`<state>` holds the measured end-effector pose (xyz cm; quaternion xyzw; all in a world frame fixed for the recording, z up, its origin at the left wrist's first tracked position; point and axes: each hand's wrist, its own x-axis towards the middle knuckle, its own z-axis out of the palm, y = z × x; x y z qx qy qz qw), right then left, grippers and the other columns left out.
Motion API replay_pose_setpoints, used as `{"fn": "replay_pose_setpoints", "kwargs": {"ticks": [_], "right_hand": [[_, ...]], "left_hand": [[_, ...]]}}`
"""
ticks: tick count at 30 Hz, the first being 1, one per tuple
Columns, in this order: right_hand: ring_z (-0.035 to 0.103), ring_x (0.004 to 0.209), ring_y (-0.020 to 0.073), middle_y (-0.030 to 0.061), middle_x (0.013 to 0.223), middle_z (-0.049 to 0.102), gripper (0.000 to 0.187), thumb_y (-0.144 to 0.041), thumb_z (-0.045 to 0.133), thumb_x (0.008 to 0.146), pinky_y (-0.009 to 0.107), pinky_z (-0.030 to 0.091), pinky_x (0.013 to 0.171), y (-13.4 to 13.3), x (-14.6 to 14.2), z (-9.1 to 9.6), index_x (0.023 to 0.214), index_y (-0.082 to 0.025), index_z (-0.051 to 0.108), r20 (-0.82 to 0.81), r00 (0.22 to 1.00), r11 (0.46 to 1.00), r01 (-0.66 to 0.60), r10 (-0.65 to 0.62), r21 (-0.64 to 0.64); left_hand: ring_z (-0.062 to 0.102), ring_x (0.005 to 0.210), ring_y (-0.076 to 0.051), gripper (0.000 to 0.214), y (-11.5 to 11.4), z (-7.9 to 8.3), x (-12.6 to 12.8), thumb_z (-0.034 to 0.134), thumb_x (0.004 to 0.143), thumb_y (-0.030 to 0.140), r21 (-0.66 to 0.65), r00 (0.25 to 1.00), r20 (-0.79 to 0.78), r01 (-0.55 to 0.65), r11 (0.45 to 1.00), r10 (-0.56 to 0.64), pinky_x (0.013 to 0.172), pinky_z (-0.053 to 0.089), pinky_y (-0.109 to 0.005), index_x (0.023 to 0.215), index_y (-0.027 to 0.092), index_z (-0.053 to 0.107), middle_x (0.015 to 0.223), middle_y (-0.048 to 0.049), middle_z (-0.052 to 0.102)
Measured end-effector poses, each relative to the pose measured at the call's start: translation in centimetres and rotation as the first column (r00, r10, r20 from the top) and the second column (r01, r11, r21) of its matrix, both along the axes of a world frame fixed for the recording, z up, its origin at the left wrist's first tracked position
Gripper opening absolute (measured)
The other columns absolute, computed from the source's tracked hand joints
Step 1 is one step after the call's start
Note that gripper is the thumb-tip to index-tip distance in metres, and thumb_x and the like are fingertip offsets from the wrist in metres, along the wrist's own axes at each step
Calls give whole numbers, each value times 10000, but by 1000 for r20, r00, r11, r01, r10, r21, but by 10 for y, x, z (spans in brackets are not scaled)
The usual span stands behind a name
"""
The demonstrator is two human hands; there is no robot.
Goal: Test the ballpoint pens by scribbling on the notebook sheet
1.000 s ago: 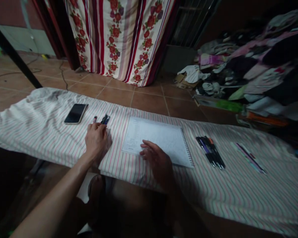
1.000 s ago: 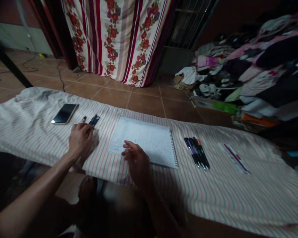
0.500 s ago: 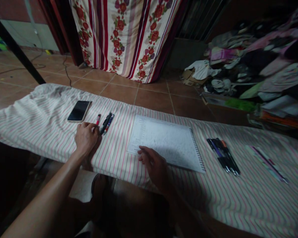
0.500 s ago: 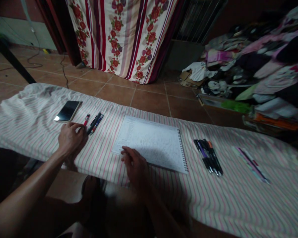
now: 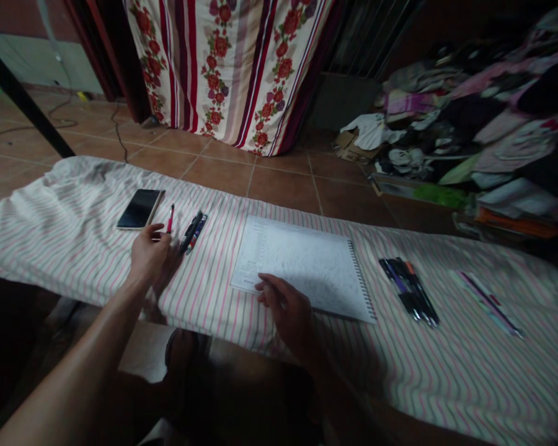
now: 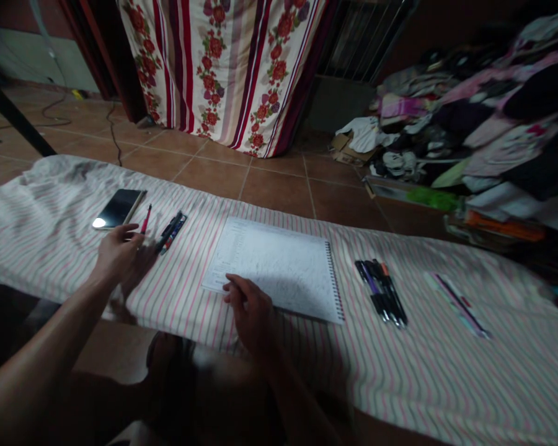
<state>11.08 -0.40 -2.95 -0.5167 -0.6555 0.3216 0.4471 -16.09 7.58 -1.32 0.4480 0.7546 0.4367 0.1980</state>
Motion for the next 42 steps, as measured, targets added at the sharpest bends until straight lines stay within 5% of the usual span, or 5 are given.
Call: {"fn": "replay_pose_setpoints", "kwargs": {"ticks": [2,5,14,22,42], "right_hand": [[655,612,134,42,820,700,230,-285,475,874,281,553,591,0,2,2,1021,-197,627,-14,1000,1000,14,-14,0],[659,620,137,41,811,703,235,-291,476,871,280,549,596,1,5,6,1020,-192,628,-30,999,1000,18,-18,-4],[657,623,133,34,809,709,241,-350,503,848,262,539,582,7,20,8,983,-208,643,-181,982,995,39,-55,-88],[650,636,138,11,770,690,281,-345,617,735,258,524,574,13,31,0,981,-209,602,-398,910,980,43,-119,-195],[585,597,109,-6,703,679,214,-362,662,699,229,464,552,17,44,15,841,-201,669,-504,770,908,232,-390,-348]], "left_hand": [[482,502,-103,370,1,5,11,619,638,217,115,924,383,-39,993,-8,510,394,-246,997,127,599,627,23,547],[481,491,-67,269,-1,13,37,667,592,140,211,648,738,43,977,-188,472,400,-194,856,105,627,606,29,552],[616,607,-92,176,-25,19,119,587,714,2,144,261,934,353,925,-244,504,495,-144,845,100,650,715,-34,649],[634,658,-77,176,-37,17,161,591,703,-44,105,149,974,364,926,-169,678,555,-170,739,125,619,673,0,640],[639,647,-86,171,-39,19,200,661,687,15,128,155,967,398,908,-204,668,536,-172,805,134,627,661,2,643]]}}
